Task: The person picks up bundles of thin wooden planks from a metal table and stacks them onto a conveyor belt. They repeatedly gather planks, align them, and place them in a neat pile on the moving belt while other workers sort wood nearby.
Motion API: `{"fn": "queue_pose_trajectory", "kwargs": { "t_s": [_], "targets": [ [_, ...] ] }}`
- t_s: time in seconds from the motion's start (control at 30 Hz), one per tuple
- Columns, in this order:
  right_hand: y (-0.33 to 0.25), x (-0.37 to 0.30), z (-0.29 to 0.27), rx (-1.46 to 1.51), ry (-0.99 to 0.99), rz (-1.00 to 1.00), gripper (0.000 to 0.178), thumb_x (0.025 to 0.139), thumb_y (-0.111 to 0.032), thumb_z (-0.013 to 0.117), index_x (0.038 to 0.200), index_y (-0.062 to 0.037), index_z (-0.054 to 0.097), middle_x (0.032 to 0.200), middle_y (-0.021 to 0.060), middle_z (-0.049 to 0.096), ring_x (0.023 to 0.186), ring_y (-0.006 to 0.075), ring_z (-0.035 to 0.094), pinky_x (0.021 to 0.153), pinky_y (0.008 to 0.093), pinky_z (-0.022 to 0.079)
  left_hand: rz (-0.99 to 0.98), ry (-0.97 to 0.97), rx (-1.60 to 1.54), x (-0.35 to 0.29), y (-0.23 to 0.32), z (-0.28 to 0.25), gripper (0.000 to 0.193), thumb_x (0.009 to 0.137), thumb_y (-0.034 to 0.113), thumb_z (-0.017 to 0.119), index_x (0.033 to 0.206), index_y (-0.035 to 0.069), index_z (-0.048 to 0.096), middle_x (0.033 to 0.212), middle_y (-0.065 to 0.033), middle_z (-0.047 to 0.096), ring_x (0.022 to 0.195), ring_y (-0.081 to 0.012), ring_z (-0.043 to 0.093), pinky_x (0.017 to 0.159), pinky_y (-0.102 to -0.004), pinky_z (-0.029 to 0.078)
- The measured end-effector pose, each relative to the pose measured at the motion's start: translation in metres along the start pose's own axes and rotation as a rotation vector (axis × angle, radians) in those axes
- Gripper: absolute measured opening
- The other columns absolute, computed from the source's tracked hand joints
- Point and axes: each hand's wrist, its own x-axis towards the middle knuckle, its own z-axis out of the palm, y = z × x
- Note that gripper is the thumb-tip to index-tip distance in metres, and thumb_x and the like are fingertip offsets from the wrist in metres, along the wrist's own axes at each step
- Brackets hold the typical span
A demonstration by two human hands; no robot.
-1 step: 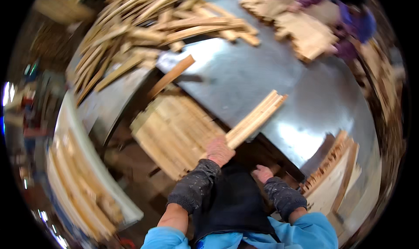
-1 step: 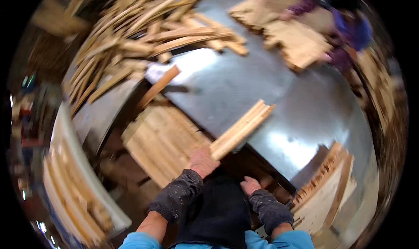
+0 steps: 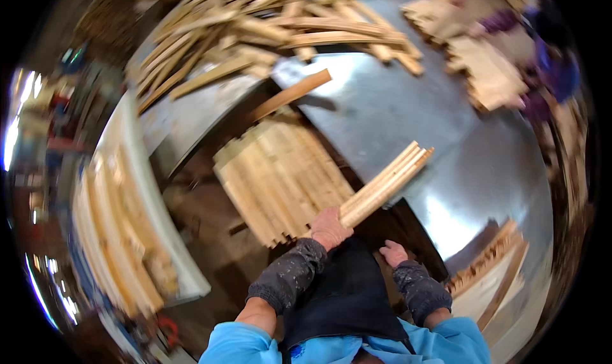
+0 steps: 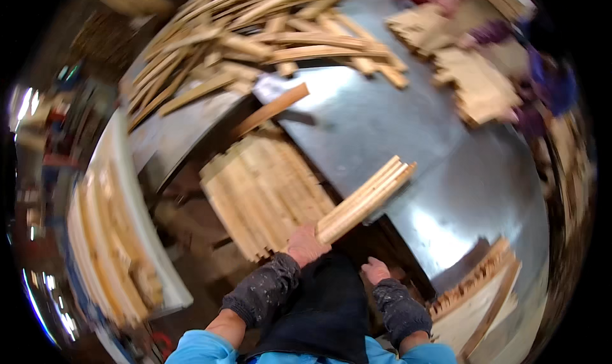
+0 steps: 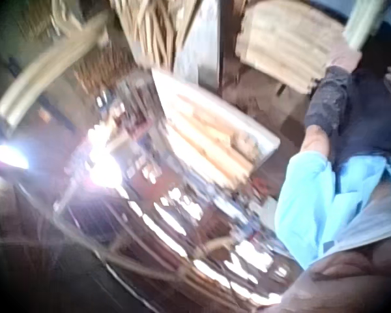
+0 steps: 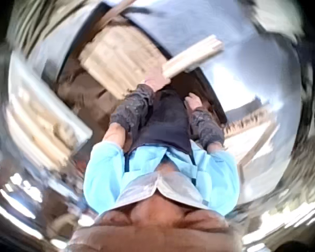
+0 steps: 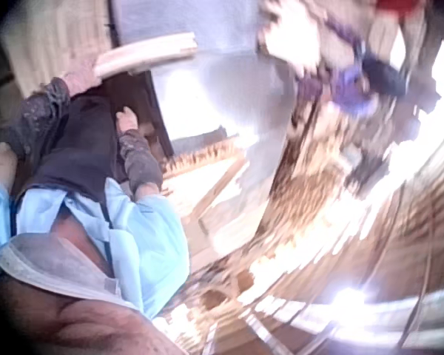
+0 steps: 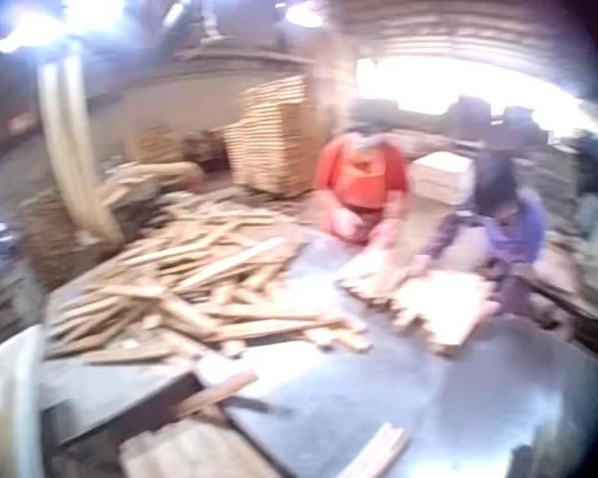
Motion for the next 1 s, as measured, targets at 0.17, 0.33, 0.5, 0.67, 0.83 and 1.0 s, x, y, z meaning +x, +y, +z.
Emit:
{"fn": "queue_pose_trajectory", "kwargs": {
  "t_s": [0.17, 0.33, 0.5, 0.67, 0.83, 1.0],
  "targets": [
    [-0.023, 0.032, 0.008, -0.295, -0.138, 0.003, 0.07, 0.096, -0.029, 0.072, 0.153, 0.0063, 0.054, 0.157, 0.025, 0.057, 0.147, 0.0363, 0.054, 0.121, 0.0396, 0.043, -0.288, 0.146, -0.401, -0.119, -0.081, -0.04, 0.083, 0.069, 0.039, 0.092, 0.137, 0.003, 0.062, 0.127, -0.0207, 0.07, 0.122, -0.0396, 0.066, 0.107, -0.0447, 0.052],
    [-0.062, 0.018, 0.037, -0.462, -0.246, -0.013, 0.07, 0.094, -0.029, 0.074, 0.152, 0.0059, 0.056, 0.154, 0.024, 0.06, 0.144, 0.0362, 0.057, 0.119, 0.0393, 0.045, -0.673, 0.708, -0.623, -0.2, -0.131, -0.056, 0.073, 0.07, 0.026, 0.093, 0.133, 0.004, 0.063, 0.12, -0.0195, 0.075, 0.113, -0.0367, 0.072, 0.099, -0.044, 0.057],
    [-0.065, 0.025, 0.05, -0.339, -0.321, 0.033, 0.072, 0.094, -0.029, 0.075, 0.154, 0.0061, 0.054, 0.149, 0.0236, 0.065, 0.136, 0.0345, 0.064, 0.112, 0.0374, 0.049, -0.839, 0.914, -0.686, -0.153, -0.225, -0.05, 0.057, 0.076, 0.021, 0.088, 0.123, 0.001, 0.061, 0.114, -0.0173, 0.074, 0.103, -0.0315, 0.072, 0.092, -0.0419, 0.059],
    [-0.095, 0.005, 0.054, -0.258, -0.345, 0.046, 0.07, 0.098, -0.018, 0.073, 0.157, 0.0081, 0.048, 0.143, 0.0198, 0.069, 0.122, 0.0262, 0.069, 0.104, 0.0342, 0.053, -1.044, 0.877, -0.572, -0.11, -0.267, -0.054, 0.066, 0.074, 0.032, 0.089, 0.127, 0.004, 0.06, 0.131, -0.0212, 0.067, 0.122, -0.0401, 0.065, 0.106, -0.0478, 0.053],
    [-0.106, -0.029, 0.043, -0.312, -0.279, 0.134, 0.069, 0.097, -0.021, 0.075, 0.156, 0.0059, 0.051, 0.144, 0.0209, 0.068, 0.128, 0.028, 0.067, 0.109, 0.0359, 0.051, -1.193, 0.756, -0.501, -0.087, -0.291, -0.03, 0.087, 0.072, 0.043, 0.09, 0.144, 0.009, 0.055, 0.138, -0.019, 0.066, 0.13, -0.0378, 0.062, 0.11, -0.0471, 0.051],
    [-0.058, -0.02, 0.015, -0.443, -0.282, 0.202, 0.068, 0.097, -0.025, 0.074, 0.155, 0.0047, 0.053, 0.149, 0.0219, 0.065, 0.137, 0.0308, 0.063, 0.114, 0.0371, 0.048, -1.178, 0.737, -0.456, -0.085, -0.306, -0.02, 0.09, 0.071, 0.042, 0.09, 0.147, 0.008, 0.054, 0.141, -0.0192, 0.066, 0.134, -0.0364, 0.06, 0.114, -0.0467, 0.048]
  ]
}}
